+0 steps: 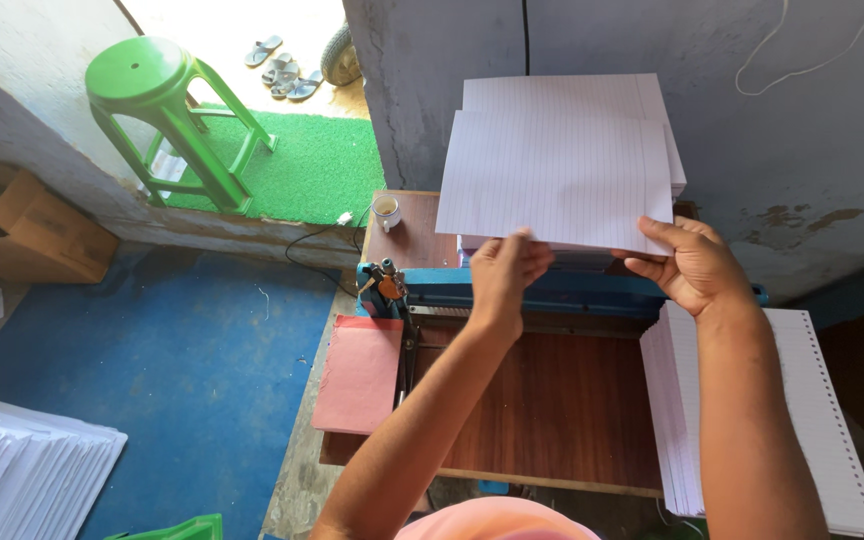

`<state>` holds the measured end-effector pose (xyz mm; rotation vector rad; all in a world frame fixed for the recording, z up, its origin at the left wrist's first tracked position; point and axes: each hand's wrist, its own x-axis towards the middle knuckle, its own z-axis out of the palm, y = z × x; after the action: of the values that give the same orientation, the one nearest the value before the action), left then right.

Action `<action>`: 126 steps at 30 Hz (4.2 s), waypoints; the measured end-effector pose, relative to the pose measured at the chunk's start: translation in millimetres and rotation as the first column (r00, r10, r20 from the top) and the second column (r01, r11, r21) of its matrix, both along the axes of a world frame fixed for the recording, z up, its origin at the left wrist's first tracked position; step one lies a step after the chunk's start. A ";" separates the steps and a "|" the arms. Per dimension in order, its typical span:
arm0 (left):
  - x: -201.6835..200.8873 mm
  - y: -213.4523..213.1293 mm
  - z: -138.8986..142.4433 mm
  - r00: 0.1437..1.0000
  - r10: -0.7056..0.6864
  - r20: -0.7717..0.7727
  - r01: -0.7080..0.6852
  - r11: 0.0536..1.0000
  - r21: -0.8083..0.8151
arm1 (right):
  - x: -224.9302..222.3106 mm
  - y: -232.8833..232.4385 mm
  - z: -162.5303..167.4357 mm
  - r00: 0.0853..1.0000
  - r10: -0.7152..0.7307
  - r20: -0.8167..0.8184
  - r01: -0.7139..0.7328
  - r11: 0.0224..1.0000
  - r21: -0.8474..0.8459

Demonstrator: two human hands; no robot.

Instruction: The person places lined paper sheets into a manual binding machine, aligns them, and secures them with a stapling mechanism. The person then stacks the finished notebooks on a nearby pile.

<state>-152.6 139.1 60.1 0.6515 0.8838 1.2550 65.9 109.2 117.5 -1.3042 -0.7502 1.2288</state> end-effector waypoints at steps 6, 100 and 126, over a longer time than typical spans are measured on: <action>-26.2 20.8 -9.7 0.962 0.193 0.191 -0.183 0.981 -0.071 | -1.8 -11.0 -7.4 1.000 -0.004 0.014 0.004 1.000 0.009; -90.6 -134.9 -227.9 0.917 0.395 -0.058 -0.342 0.704 -0.622 | -70.1 -119.0 -247.9 0.926 0.180 0.333 -0.038 0.919 -0.392; -97.9 -139.1 -226.4 0.958 0.287 -0.007 -0.220 0.721 -0.657 | -58.7 -108.6 -235.6 0.967 0.024 0.253 0.117 0.842 -0.526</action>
<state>-250.5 0.0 -166.3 -0.1040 1.2754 1.0962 7.2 0.6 -118.1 -1.9611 -0.5549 1.2994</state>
